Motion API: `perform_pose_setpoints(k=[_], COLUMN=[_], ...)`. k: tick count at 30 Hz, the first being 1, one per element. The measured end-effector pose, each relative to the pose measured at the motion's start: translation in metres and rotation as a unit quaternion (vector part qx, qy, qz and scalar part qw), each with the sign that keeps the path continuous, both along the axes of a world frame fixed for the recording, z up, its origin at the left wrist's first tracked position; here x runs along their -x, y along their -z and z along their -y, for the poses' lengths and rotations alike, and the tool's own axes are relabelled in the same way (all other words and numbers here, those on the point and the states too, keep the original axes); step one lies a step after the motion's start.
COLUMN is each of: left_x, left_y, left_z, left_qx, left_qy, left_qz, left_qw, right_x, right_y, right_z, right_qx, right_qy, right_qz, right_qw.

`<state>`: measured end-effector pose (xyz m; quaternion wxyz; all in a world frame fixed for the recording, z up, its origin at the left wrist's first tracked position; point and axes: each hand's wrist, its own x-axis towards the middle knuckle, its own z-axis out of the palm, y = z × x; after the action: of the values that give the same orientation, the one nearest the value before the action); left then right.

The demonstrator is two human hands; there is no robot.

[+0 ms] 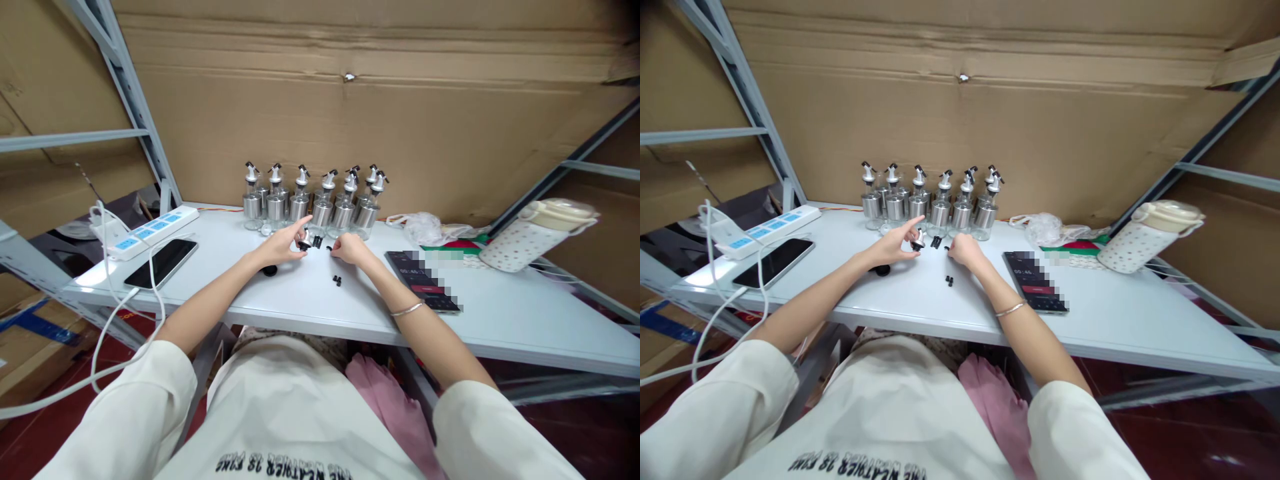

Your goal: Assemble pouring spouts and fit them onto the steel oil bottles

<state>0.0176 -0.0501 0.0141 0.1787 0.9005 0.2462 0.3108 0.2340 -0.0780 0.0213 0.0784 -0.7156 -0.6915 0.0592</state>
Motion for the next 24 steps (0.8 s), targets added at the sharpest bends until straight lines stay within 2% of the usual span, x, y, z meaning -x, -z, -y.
perform_pose_setpoints(k=[5, 8, 12, 17, 24], left_x=[0.000, -0.001, -0.001, -0.001, -0.001], left_y=[0.001, 0.002, 0.001, 0.000, 0.001], left_z=[0.000, 0.001, 0.002, 0.003, 0.001], left_qx=[0.024, 0.022, 0.016, 0.022, 0.015], left_qy=[0.017, 0.028, 0.039, 0.043, 0.048], left_qz=[0.005, 0.019, 0.037, 0.043, 0.046], left_qw=[1.000, 0.999, 0.998, 0.998, 0.998], right_x=[-0.001, 0.003, 0.011, 0.016, 0.017], right_y=[0.000, -0.004, -0.011, -0.009, -0.002], right_z=[0.000, 0.003, 0.008, 0.012, 0.008], right_qx=[-0.019, -0.114, -0.240, -0.262, -0.278], right_qy=[0.010, -0.007, -0.087, -0.177, -0.217], right_qz=[-0.027, -0.101, -0.211, -0.225, -0.223], right_qw=[0.999, 0.988, 0.944, 0.922, 0.909])
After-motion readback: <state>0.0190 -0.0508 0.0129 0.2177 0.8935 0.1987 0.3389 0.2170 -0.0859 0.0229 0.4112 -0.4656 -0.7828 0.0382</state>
